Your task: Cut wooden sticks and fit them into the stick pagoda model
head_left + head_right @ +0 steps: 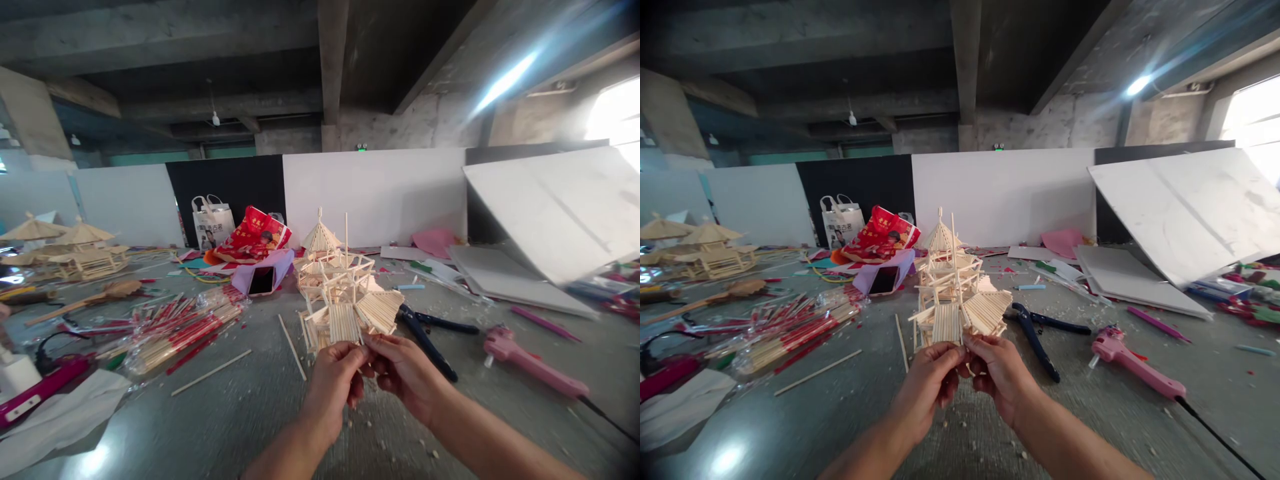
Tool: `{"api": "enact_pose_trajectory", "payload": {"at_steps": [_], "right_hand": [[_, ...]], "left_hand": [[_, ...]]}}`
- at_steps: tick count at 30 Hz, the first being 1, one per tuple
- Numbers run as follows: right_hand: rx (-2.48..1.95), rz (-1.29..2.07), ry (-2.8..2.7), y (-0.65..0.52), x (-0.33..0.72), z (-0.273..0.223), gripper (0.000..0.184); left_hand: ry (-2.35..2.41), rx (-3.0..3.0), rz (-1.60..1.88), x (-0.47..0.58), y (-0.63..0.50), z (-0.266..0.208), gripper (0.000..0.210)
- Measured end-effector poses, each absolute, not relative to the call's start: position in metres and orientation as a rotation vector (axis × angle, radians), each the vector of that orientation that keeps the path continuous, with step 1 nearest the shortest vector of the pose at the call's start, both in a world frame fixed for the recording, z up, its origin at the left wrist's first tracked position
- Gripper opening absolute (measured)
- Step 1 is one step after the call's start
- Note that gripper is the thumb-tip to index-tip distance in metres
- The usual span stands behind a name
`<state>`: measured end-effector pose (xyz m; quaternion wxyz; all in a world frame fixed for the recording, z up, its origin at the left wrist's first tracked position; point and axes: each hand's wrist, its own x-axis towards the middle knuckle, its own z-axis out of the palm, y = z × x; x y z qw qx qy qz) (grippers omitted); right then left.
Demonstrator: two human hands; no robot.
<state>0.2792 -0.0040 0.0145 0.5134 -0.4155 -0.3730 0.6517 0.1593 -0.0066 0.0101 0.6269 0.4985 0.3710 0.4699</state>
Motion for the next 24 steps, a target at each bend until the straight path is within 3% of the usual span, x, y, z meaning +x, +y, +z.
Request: {"api": "enact_pose_trajectory", "payload": {"at_steps": [24], "right_hand": [[-0.979, 1.533, -0.8, -0.0018, 0.2769, 0.0148, 0.026]], "left_hand": [[0.795, 0.927, 1.108, 0.1627, -0.0011, 0.0038, 0.024]]}}
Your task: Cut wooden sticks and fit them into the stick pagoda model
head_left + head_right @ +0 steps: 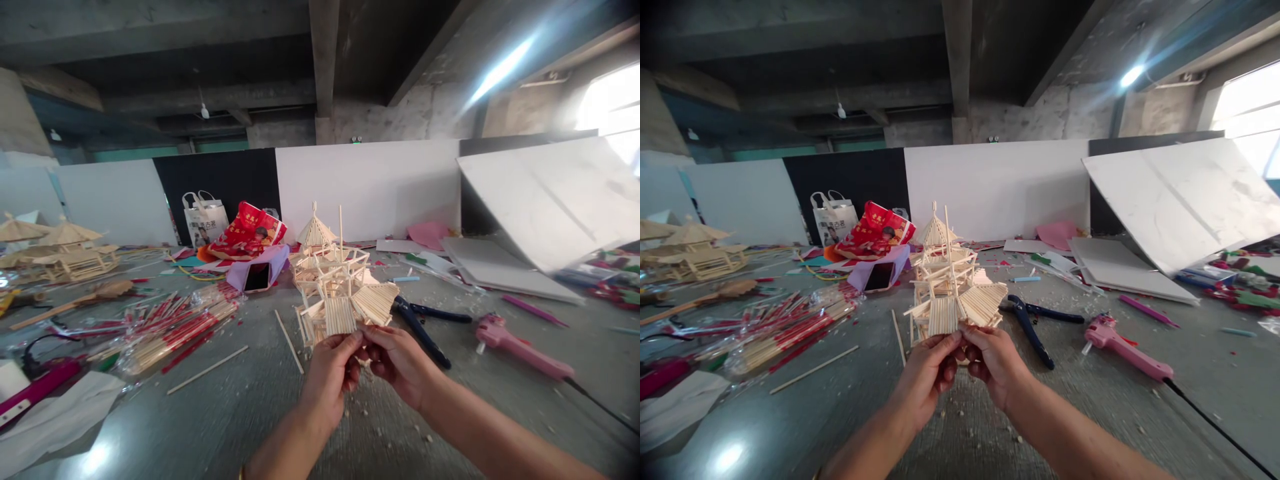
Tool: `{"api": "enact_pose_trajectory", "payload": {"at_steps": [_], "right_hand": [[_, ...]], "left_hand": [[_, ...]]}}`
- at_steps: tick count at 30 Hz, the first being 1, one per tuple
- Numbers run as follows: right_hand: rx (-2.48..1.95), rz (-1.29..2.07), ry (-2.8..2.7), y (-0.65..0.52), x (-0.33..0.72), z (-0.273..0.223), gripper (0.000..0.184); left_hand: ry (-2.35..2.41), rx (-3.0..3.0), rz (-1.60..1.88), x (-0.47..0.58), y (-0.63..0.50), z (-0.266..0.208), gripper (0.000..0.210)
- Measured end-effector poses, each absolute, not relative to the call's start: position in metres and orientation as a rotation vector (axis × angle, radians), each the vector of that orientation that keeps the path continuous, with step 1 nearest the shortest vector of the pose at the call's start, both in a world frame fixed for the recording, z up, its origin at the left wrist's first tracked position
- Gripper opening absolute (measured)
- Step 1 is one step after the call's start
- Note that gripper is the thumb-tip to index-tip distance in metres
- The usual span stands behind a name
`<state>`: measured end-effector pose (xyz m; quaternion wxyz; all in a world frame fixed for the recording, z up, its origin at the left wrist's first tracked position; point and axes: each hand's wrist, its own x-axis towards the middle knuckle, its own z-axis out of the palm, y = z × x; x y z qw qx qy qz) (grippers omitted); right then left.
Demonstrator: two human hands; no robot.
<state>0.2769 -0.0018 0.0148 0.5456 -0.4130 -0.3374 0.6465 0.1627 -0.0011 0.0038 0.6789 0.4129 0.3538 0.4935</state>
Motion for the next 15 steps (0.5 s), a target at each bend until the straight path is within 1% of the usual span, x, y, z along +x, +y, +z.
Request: {"api": "enact_pose_trajectory", "payload": {"at_steps": [4, 11, 15], "right_hand": [[-0.983, 1.542, -0.798, -0.0029, 0.2781, 0.0147, 0.025], [-0.982, 1.495, -0.829, -0.0068, 0.279, 0.0139, 0.02], [-0.989, 1.469, -0.858, -0.0088, 0.2796, 0.0155, 0.019]], "left_hand": [[0.755, 0.898, 1.092, 0.162, -0.0021, 0.0063, 0.024], [0.706, 0.894, 1.072, 0.1591, -0.0039, 0.0071, 0.014], [0.71, 0.877, 1.066, 0.1593, -0.0036, 0.0077, 0.014]]}}
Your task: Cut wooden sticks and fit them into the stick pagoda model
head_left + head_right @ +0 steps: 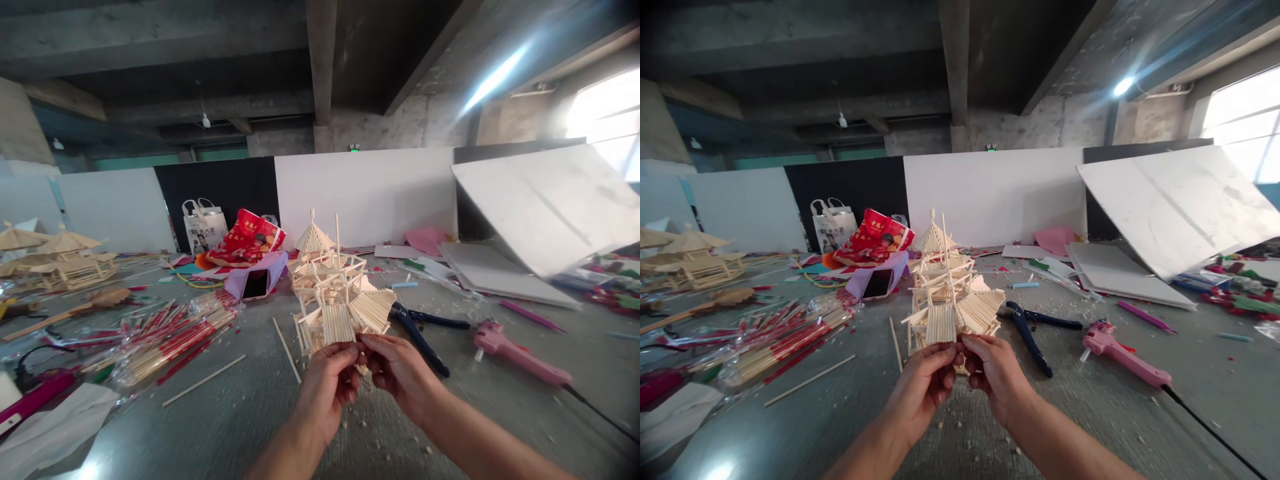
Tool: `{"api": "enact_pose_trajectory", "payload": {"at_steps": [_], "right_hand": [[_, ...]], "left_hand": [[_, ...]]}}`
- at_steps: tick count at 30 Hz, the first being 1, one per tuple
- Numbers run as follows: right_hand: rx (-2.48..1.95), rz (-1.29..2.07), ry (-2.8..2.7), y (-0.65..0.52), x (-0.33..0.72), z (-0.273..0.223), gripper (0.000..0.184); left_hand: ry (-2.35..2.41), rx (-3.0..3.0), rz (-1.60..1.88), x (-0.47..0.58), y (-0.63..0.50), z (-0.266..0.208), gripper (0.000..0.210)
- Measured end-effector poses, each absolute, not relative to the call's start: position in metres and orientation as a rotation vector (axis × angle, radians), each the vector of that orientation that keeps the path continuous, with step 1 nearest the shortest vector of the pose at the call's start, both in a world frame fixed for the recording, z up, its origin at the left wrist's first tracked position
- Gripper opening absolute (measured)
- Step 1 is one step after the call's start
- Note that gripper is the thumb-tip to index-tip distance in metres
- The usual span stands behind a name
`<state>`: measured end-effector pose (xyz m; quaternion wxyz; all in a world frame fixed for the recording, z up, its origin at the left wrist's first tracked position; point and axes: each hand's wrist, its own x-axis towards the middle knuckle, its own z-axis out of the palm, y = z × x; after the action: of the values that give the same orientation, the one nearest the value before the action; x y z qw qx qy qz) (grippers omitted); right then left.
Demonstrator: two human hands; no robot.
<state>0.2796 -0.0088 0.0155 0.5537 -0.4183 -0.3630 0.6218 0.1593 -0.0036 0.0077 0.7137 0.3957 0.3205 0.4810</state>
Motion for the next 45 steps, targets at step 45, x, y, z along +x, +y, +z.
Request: {"api": "enact_pose_trajectory", "payload": {"at_steps": [45], "right_hand": [[-0.989, 1.54, -0.931, -0.0036, 0.277, 0.0146, 0.017]], "left_hand": [[0.675, 0.824, 1.055, 0.1562, -0.0038, 0.0065, 0.011]]}}
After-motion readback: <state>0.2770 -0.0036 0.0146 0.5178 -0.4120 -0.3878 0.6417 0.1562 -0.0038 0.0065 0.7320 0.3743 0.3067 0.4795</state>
